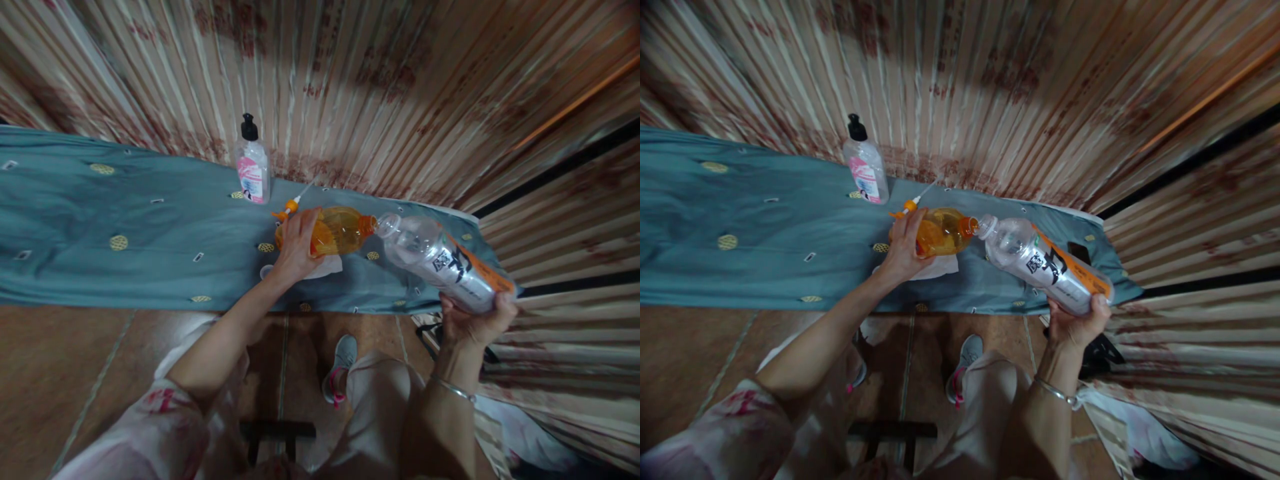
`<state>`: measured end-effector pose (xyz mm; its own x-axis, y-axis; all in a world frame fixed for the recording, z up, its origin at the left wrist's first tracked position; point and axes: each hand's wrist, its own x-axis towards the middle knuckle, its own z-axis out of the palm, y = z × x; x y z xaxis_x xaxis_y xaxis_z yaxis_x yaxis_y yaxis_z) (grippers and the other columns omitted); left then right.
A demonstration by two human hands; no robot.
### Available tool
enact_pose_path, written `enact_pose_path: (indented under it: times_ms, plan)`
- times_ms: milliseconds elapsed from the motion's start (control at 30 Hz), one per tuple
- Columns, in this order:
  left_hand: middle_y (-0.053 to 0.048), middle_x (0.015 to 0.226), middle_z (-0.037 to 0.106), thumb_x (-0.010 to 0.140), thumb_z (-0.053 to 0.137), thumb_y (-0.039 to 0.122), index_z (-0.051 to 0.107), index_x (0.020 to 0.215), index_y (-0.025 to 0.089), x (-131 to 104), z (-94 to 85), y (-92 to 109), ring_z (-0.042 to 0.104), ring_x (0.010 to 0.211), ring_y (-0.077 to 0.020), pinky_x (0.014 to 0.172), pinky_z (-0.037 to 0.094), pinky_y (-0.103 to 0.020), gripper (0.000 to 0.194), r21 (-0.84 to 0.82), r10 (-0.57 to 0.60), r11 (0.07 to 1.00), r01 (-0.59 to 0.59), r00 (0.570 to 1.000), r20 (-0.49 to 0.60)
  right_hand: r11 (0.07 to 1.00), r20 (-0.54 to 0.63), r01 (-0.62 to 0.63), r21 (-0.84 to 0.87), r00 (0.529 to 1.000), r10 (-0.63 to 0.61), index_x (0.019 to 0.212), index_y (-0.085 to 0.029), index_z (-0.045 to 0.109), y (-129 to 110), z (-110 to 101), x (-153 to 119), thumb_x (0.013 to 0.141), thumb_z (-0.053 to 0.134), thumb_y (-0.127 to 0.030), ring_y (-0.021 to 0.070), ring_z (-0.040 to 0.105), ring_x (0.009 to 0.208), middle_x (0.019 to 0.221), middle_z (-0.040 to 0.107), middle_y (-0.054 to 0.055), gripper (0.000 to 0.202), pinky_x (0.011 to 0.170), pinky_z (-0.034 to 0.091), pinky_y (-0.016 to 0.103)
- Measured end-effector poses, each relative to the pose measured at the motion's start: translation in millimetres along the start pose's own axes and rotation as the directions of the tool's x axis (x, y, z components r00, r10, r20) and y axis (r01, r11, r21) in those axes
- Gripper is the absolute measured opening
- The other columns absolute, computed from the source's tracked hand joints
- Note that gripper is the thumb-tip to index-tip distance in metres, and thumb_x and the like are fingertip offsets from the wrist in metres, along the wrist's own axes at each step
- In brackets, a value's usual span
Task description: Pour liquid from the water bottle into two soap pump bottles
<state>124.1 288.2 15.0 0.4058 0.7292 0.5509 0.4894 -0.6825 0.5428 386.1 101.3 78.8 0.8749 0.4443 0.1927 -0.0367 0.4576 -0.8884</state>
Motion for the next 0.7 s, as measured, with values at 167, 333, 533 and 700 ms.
enact_pose_path:
  times_ms: [167, 333, 533, 700]
  plan:
    - [-0.017, 0.147, 0.051, 0.069, 0.082, 0.026, 0.033, 0.154, 0.020, -0.4, -0.4, -0.4, 0.044, 0.140, -0.0381, 0.121, 0.029, -0.060, 0.098, -0.021, 0.006, 1.000, -0.006, 1.000, 0.005, 1.000, 0.002, -0.006, 0.008, 1.000, 0.006, 0.092, -0.021, 0.062, 0.6, -0.5, 0.1, 0.057, 0.067, -0.050, 0.0125, 0.055, 0.056, 0.082, 0.061, 0.000, 0.046, 0.029, 0.032, 0.018]
    - [-0.017, 0.146, 0.051, 0.069, 0.079, 0.025, 0.033, 0.154, 0.020, -2.0, -1.0, -0.6, 0.045, 0.138, -0.0375, 0.119, 0.032, -0.058, 0.097, -0.021, 0.001, 1.000, -0.001, 1.000, 0.001, 1.000, 0.017, 0.009, 0.016, 1.000, -0.010, 0.091, -0.021, 0.063, 2.3, -2.3, 1.1, 0.059, 0.066, -0.049, 0.0128, 0.055, 0.053, 0.080, 0.061, 0.000, 0.043, 0.028, 0.033, 0.018]
    - [-0.018, 0.145, 0.051, 0.068, 0.077, 0.023, 0.032, 0.153, 0.017, -2.2, -1.9, -0.4, 0.046, 0.137, -0.0373, 0.119, 0.032, -0.057, 0.097, -0.027, 0.010, 1.000, -0.010, 1.000, 0.011, 1.000, 0.004, 0.012, 0.012, 1.000, -0.012, 0.090, -0.021, 0.063, 2.4, -2.2, 2.1, 0.057, 0.066, -0.050, 0.0136, 0.056, 0.054, 0.079, 0.061, -0.001, 0.044, 0.026, 0.033, 0.019]
    - [-0.018, 0.147, 0.049, 0.067, 0.076, 0.022, 0.029, 0.154, 0.019, -1.7, -3.3, 0.1, 0.045, 0.139, -0.0372, 0.119, 0.031, -0.057, 0.098, -0.034, 0.000, 0.999, 0.001, 0.999, 0.037, 1.000, 0.032, 0.014, 0.022, 0.999, -0.015, 0.091, -0.021, 0.064, 2.0, -2.7, 2.5, 0.057, 0.067, -0.050, 0.0131, 0.056, 0.054, 0.079, 0.062, -0.001, 0.045, 0.026, 0.034, 0.019]
